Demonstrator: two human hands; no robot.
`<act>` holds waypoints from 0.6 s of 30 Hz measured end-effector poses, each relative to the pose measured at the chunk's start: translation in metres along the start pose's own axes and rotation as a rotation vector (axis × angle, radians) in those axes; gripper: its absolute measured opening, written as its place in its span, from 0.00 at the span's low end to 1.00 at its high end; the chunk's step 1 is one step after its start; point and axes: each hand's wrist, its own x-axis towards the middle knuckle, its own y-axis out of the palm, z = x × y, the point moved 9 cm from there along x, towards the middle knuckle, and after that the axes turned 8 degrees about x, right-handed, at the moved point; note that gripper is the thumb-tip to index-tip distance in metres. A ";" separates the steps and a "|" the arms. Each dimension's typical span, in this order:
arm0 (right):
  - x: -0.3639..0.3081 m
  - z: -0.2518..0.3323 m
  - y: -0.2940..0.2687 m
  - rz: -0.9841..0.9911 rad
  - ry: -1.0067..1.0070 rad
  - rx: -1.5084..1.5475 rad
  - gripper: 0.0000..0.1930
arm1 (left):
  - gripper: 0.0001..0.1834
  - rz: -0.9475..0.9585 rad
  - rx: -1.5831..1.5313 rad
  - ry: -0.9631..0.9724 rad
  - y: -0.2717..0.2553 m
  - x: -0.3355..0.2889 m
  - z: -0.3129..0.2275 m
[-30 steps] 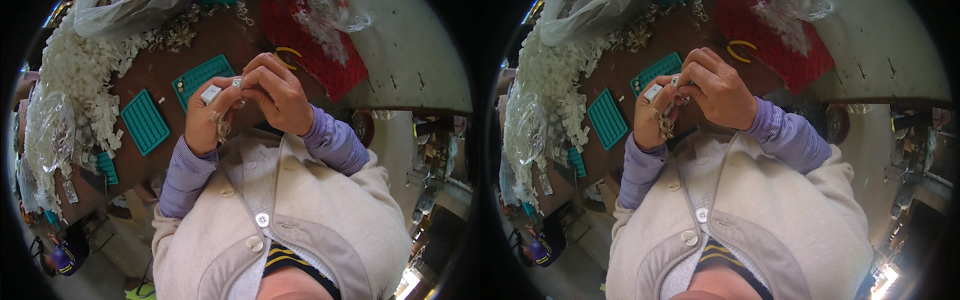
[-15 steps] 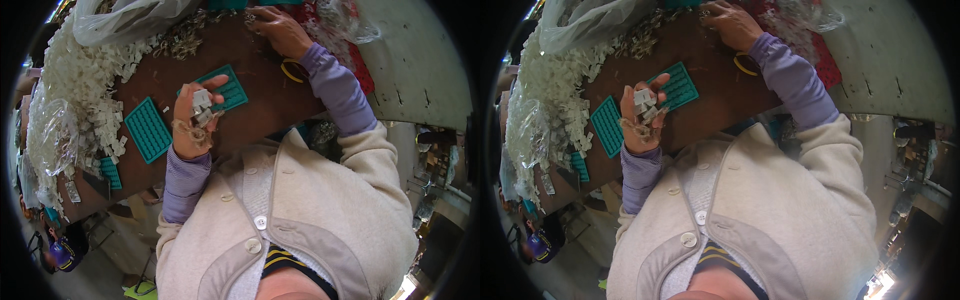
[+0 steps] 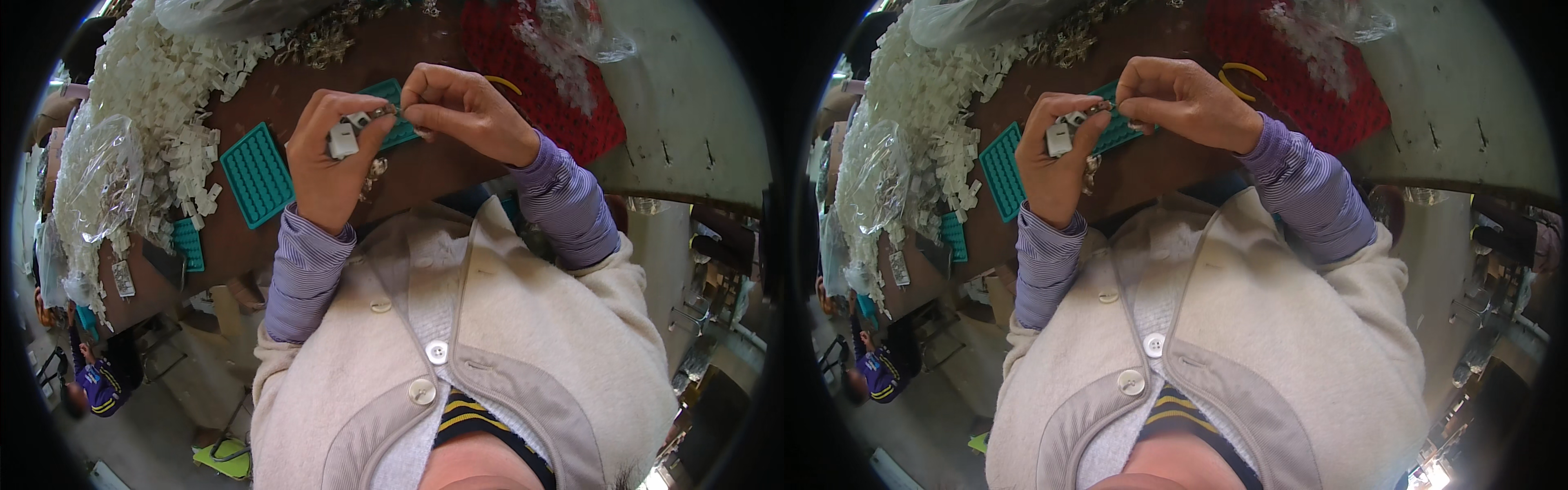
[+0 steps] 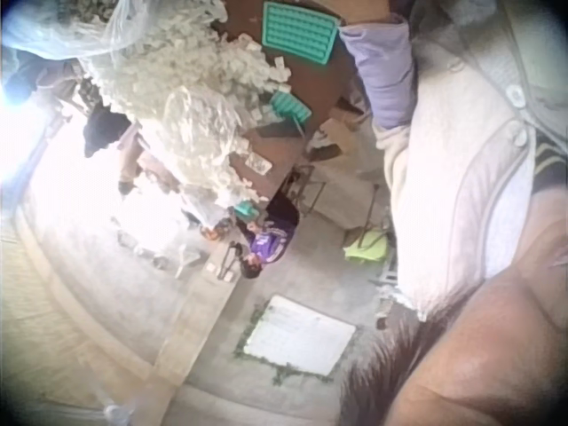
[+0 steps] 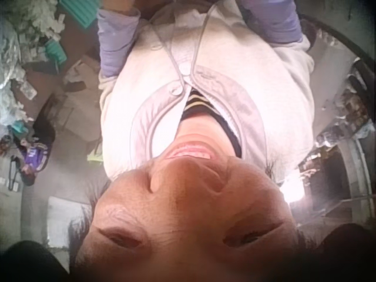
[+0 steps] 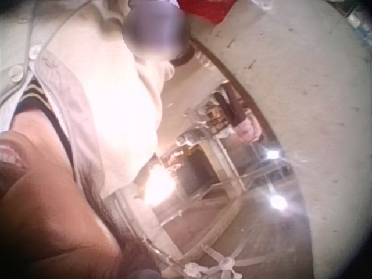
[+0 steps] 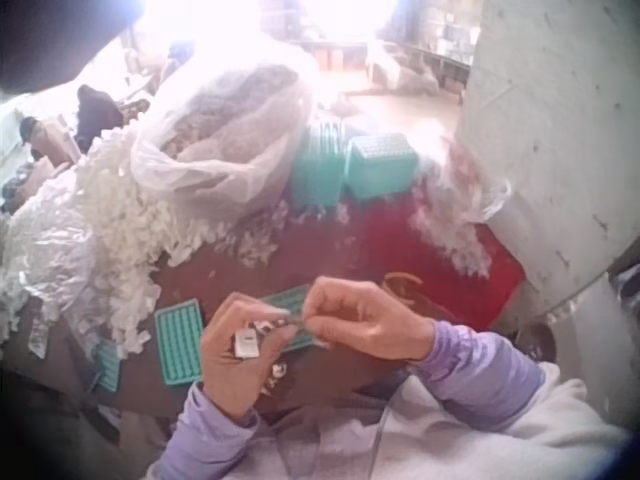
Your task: The person assembles small white plastic housings with metal contacts and LED modules, inserting components by hand and testing each unit with a red light. They place finished units into teal trays and handle bulk parts from a plastic bag on the table.
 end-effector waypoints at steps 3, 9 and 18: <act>-0.002 0.028 0.008 -0.024 -0.158 -0.408 0.08 | 0.09 0.025 -0.330 -0.250 -0.003 -0.013 0.017; -0.011 0.069 0.043 -0.153 -0.581 -1.075 0.08 | 0.07 0.002 -0.491 -0.484 -0.005 -0.031 0.031; 0.016 0.028 0.074 -0.330 -0.327 -0.772 0.05 | 0.09 0.017 -0.413 -0.514 -0.036 -0.032 0.040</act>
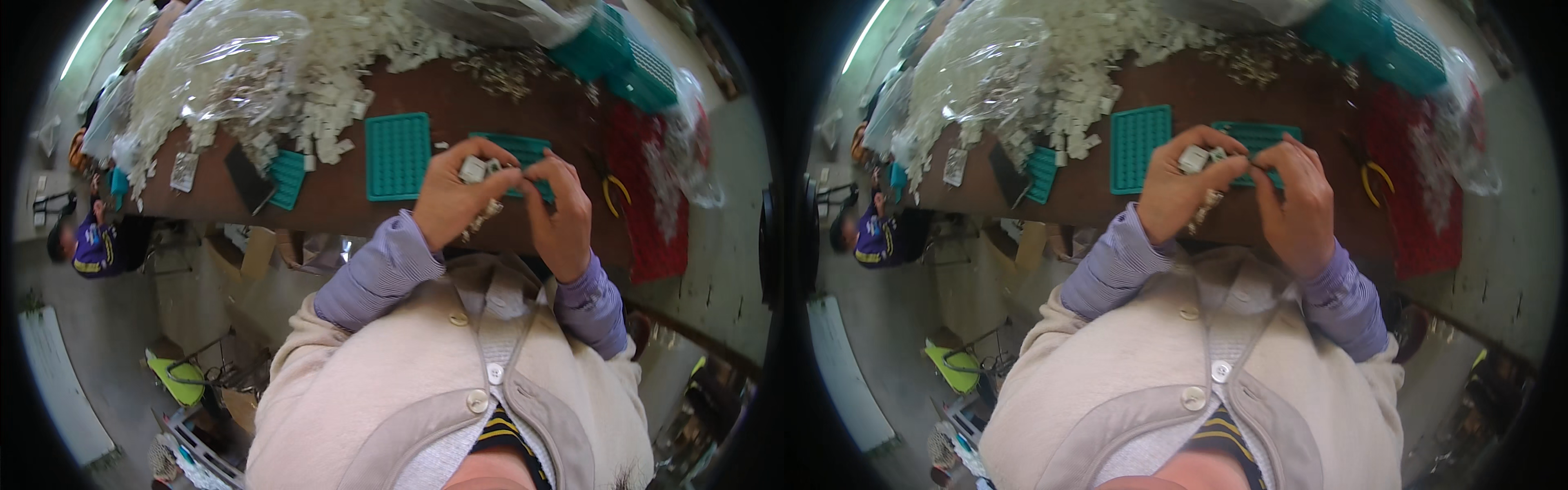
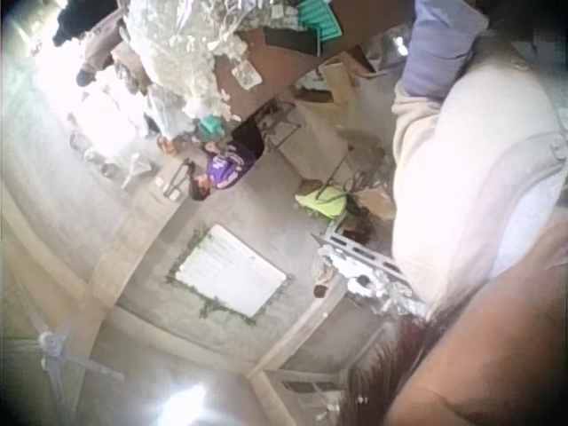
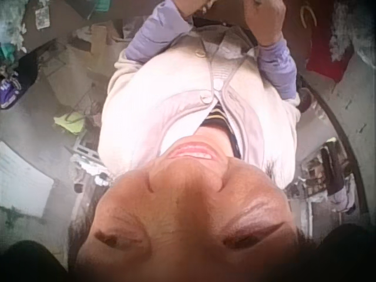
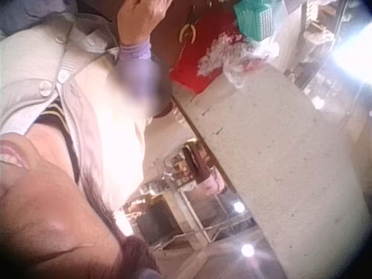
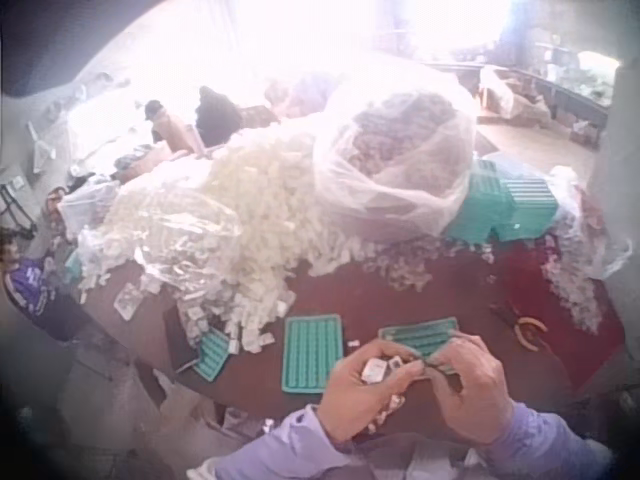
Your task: The person assembles small white plastic housings with metal contacts and LED modules, inserting components by hand and testing each unit with a red light. They place finished units into teal trays and handle bulk parts from a plastic bag on the table.
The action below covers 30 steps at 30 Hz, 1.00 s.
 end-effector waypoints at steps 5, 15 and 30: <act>0.004 -0.014 -0.005 -0.004 0.008 0.066 0.06 | 0.15 -0.257 0.579 0.390 -0.064 0.001 -0.076; -0.011 -0.035 -0.007 0.154 0.142 0.346 0.07 | 0.38 -0.736 1.767 0.353 -0.271 0.046 -0.185; -0.046 -0.026 -0.028 0.027 0.165 0.402 0.04 | 0.16 -0.518 1.926 0.378 -0.187 0.053 -0.045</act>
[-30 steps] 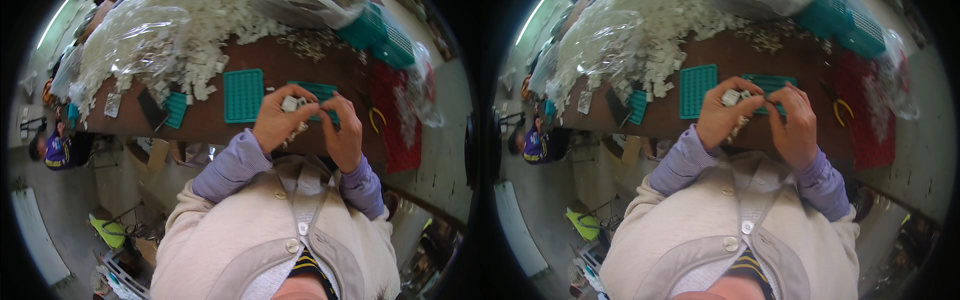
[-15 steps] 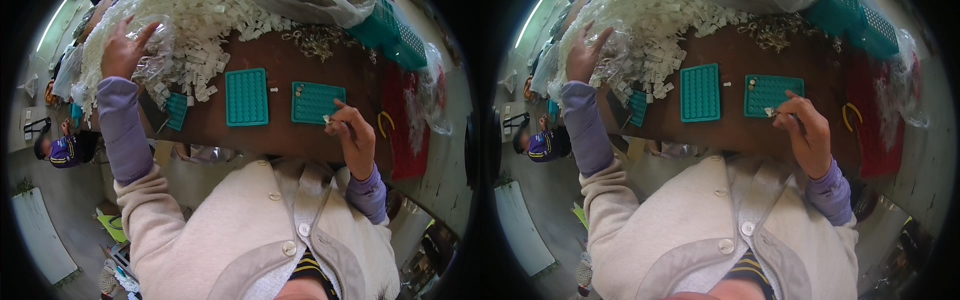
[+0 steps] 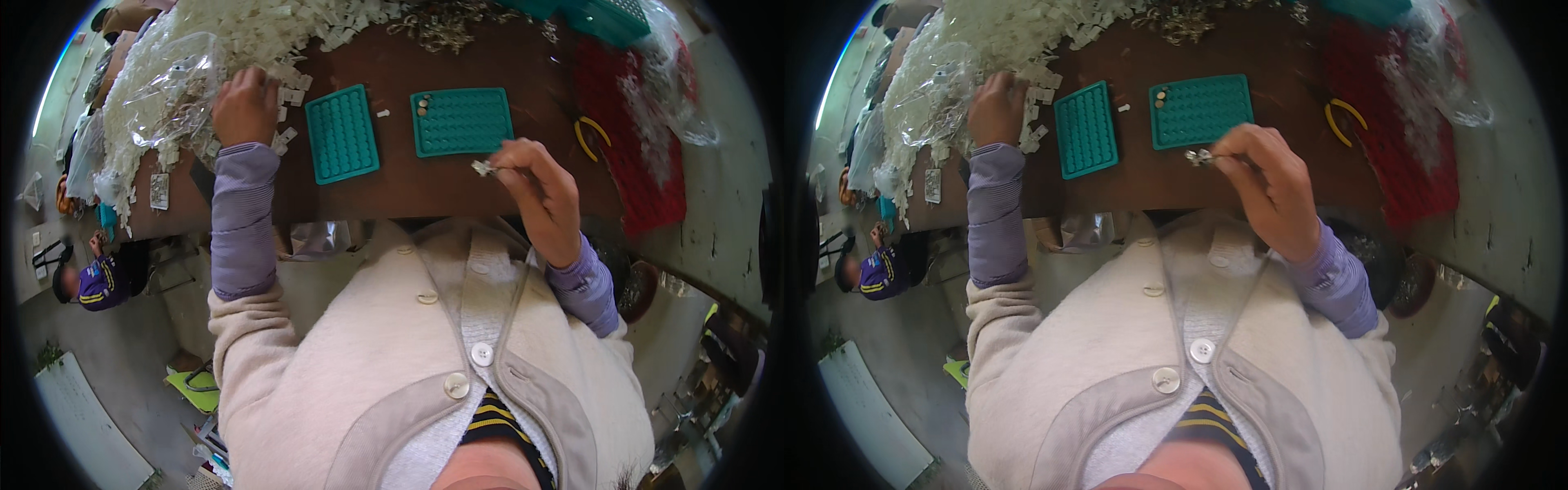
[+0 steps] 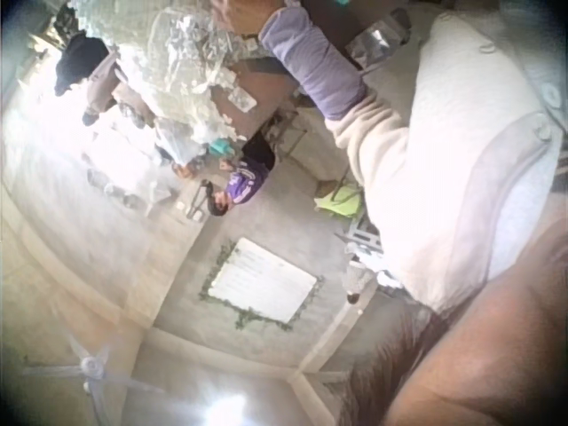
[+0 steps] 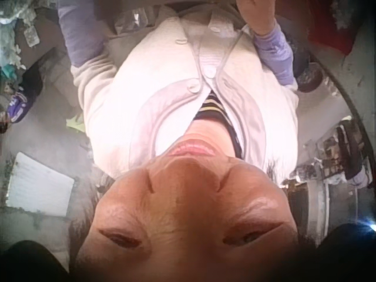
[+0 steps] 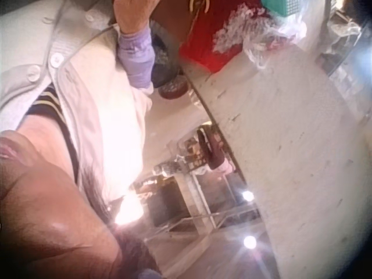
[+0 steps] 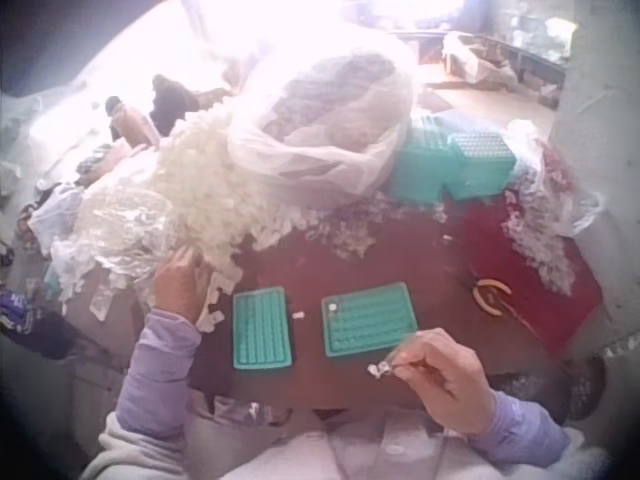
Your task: The person assembles small white plastic housings with metal contacts and LED modules, inserting components by hand and testing each unit with a red light. They place finished units into teal trays and handle bulk parts from a plastic bag on the table.
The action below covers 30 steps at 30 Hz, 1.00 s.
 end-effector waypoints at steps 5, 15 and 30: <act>0.012 0.026 0.052 0.191 -0.246 -0.021 0.04 | 0.13 0.175 -1.246 -0.259 -0.031 -0.030 -0.070; 0.003 -0.012 0.050 -0.011 0.111 0.258 0.01 | 0.11 0.732 -2.132 -0.459 -0.054 -0.117 -0.172; 0.008 -0.003 0.061 0.130 0.030 -0.189 0.05 | 0.13 0.416 -1.786 -0.140 -0.056 -0.108 -0.161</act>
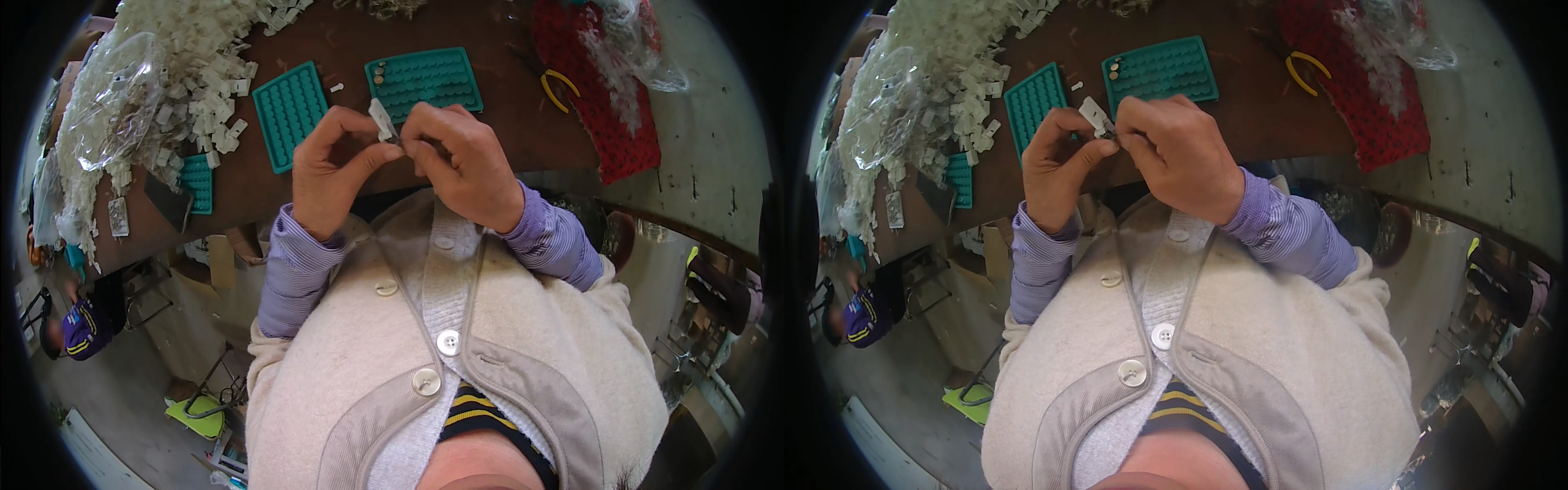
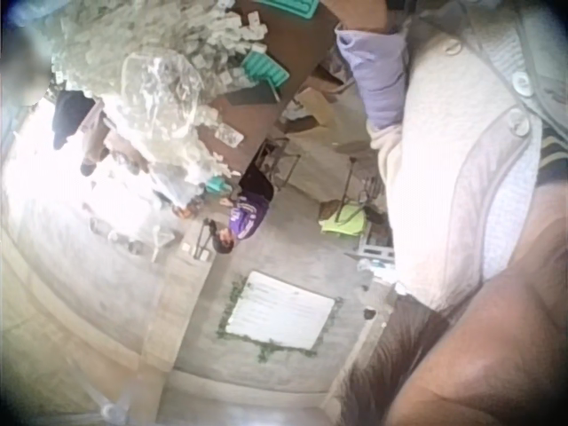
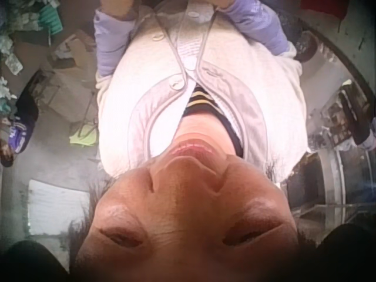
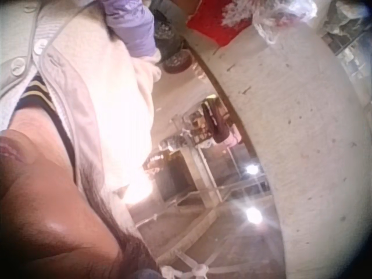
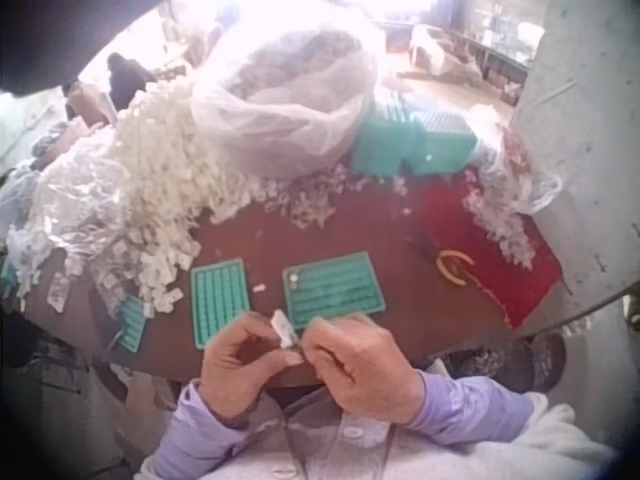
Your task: The person assembles small white plastic housings with metal contacts and LED modules, inserting components by hand and testing each unit with a red light. They place finished units into teal trays and handle bulk parts from a plastic bag on the table.
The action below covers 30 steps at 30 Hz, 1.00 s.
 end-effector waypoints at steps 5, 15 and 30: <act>-0.004 0.011 0.004 0.165 -0.151 -0.111 0.07 | 0.13 0.122 0.218 -0.093 0.004 -0.001 -0.007; -0.023 0.008 -0.033 -0.150 -0.197 -0.288 0.09 | 0.07 -0.072 0.087 -0.251 0.032 -0.012 -0.003; -0.026 -0.001 -0.033 -0.272 -0.007 -0.101 0.06 | 0.07 -0.119 -0.226 -0.302 0.031 -0.011 0.018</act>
